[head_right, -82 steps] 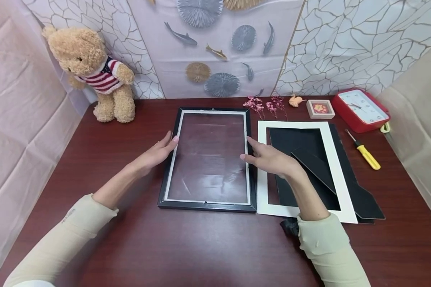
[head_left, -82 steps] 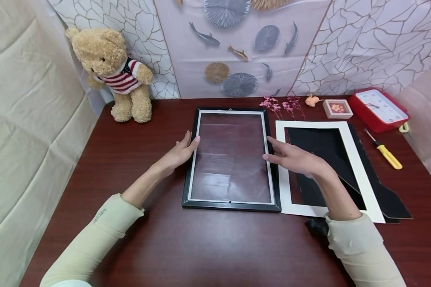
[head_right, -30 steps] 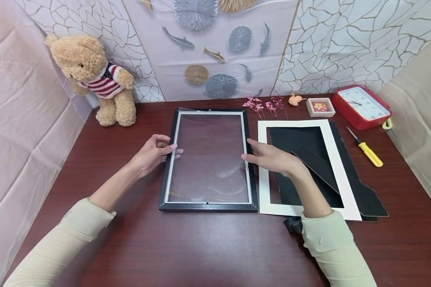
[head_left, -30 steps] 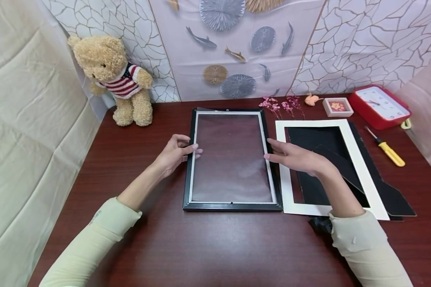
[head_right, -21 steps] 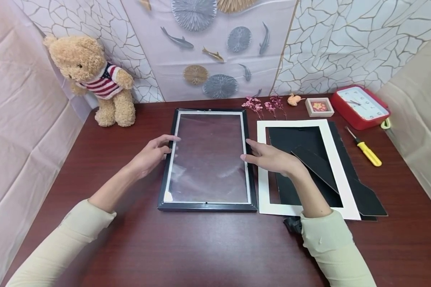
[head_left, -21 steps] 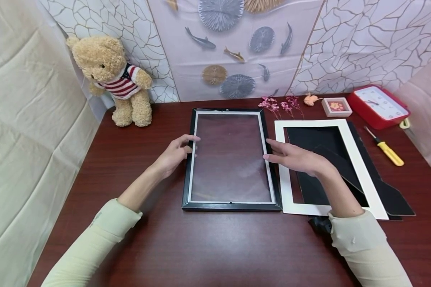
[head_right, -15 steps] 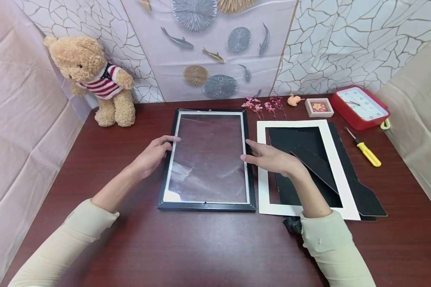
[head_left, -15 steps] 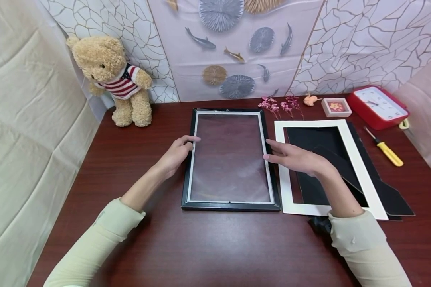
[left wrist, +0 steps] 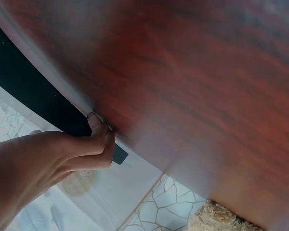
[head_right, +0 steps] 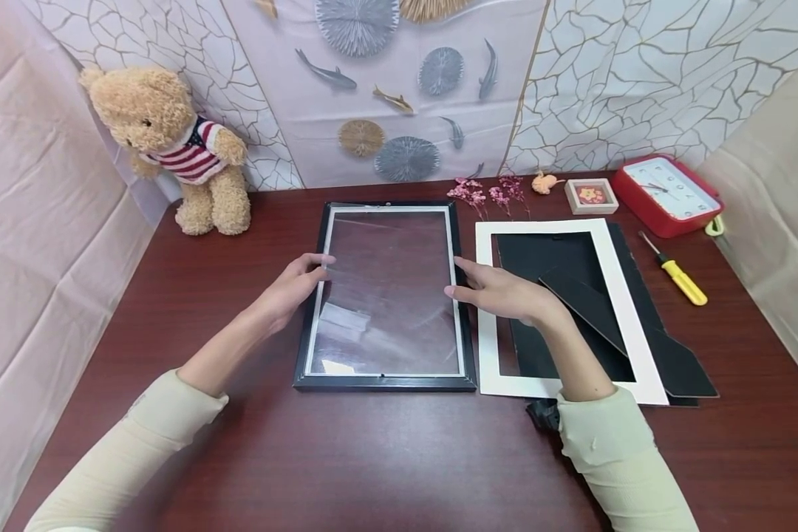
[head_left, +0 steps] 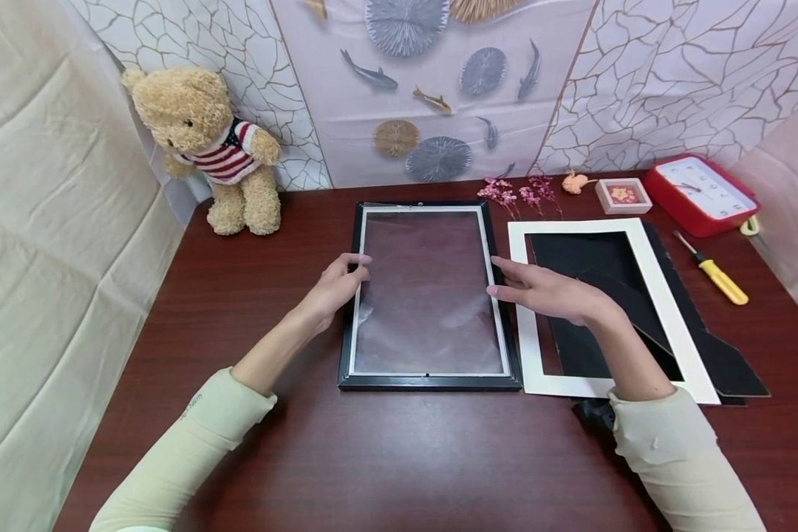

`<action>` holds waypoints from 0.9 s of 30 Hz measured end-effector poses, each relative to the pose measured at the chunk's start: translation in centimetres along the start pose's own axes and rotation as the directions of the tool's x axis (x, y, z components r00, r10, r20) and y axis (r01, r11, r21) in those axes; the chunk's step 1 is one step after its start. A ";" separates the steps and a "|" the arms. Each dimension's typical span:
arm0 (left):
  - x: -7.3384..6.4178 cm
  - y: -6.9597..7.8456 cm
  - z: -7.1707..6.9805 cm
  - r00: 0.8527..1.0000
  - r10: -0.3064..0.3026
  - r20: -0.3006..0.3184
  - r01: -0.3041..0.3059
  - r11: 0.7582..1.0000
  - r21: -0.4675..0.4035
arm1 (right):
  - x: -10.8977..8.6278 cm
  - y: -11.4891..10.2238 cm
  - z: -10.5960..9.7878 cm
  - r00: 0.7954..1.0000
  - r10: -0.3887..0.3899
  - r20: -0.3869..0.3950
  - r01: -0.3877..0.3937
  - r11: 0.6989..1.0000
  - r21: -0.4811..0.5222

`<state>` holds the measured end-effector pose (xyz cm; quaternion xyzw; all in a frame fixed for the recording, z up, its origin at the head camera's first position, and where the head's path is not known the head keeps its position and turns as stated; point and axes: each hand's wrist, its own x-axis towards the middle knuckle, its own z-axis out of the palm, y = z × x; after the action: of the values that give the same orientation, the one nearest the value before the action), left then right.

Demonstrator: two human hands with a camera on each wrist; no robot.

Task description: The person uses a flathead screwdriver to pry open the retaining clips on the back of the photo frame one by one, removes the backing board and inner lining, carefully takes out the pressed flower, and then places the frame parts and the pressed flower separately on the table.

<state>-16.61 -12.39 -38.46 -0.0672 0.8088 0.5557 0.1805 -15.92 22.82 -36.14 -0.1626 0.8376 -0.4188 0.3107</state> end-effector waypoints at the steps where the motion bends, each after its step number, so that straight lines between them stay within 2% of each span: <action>1: -0.1 0.0 0.0 1.000 -0.005 0.001 0.005 1.000 0.013 | 0.0 0.0 0.0 1.000 -0.003 0.000 0.003 1.000 0.000; 6: -0.4 0.1 0.2 1.000 -0.024 0.013 0.023 0.996 0.089 | -0.1 -0.2 0.0 1.000 -0.010 -0.007 0.010 1.000 -0.005; 9: -0.4 0.2 0.3 1.000 -0.023 0.016 0.021 0.994 0.104 | -0.1 -0.2 0.0 1.000 -0.008 -0.011 0.008 1.000 -0.010; 16: -0.4 0.2 0.1 1.000 0.002 -0.005 -0.002 1.000 0.028 | -0.2 0.0 -0.2 1.000 0.001 -0.013 -0.001 1.000 -0.003; 20: -0.5 0.1 0.2 0.994 0.085 -0.070 -0.082 0.995 0.051 | -0.3 0.2 -0.3 1.000 0.010 -0.018 -0.010 1.000 -0.008; 23: -0.7 0.3 0.3 0.977 0.174 -0.119 -0.169 0.984 0.051 | -0.4 0.3 -0.4 1.000 0.010 -0.016 -0.010 1.000 -0.018; 25: -0.8 0.5 0.2 0.970 0.211 -0.119 -0.215 0.976 -0.020 | -0.4 0.2 -0.3 1.000 0.009 -0.012 -0.010 1.000 -0.024; 27: -0.7 0.7 0.2 0.972 0.225 -0.075 -0.234 0.959 -0.161 | -0.4 0.1 -0.3 1.000 0.010 -0.012 -0.011 0.999 -0.039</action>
<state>-16.12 -12.04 -37.62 -0.0034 0.7660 0.6370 0.0859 -15.82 23.31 -35.95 -0.1617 0.8484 -0.4016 0.3046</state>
